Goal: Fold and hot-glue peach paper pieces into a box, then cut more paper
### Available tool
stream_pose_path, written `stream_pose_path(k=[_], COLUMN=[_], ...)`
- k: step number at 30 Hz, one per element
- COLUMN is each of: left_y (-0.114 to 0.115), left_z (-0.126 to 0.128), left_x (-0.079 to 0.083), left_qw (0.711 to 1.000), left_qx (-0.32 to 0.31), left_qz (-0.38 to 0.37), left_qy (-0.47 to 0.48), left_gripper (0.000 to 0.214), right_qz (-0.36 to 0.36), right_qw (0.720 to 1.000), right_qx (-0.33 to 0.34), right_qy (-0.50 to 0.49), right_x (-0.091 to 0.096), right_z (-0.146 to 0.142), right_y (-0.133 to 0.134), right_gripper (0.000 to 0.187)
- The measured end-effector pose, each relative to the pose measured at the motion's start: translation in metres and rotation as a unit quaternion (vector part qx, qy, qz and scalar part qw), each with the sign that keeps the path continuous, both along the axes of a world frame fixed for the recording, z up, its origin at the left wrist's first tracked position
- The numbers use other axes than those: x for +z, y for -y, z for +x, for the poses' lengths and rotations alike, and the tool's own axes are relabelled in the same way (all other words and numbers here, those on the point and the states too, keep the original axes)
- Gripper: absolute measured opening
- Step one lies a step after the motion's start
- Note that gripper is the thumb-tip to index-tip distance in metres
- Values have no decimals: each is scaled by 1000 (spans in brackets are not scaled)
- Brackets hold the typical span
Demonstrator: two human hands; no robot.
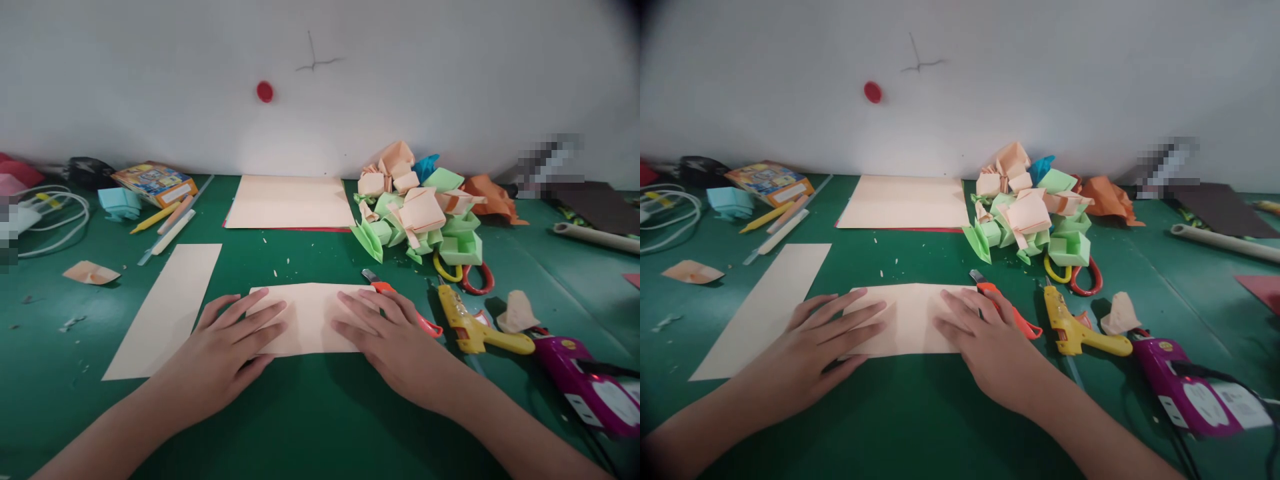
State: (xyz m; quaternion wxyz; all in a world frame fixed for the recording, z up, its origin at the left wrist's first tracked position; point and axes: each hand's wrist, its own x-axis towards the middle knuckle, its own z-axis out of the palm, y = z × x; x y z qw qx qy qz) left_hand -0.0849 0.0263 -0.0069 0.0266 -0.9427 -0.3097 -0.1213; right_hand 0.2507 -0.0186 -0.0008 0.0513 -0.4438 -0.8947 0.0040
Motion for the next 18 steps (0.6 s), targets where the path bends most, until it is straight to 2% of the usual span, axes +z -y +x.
stream_pose_path(k=[4,8,11,18], left_y=[-1,-3,-5,-7], left_z=[-2,-4,-7,-10], left_x=[0,2,5,10], left_qw=[1000,997,993,990], left_qx=[-1,-4,-12,-29], left_qz=[-21,-78,-112,-135], left_qy=[-14,-16,-20,-33], left_gripper=[46,51,57,60], right_qz=[-23,-69,-92,-120], right_qw=[999,996,994,991], right_qx=[34,47,47,36], right_qy=[-10,-19,-29,-38], right_x=[0,3,6,8], right_z=[-3,-2,1,5], right_y=[-1,-1,-1,-2], right_gripper=[49,54,54,52])
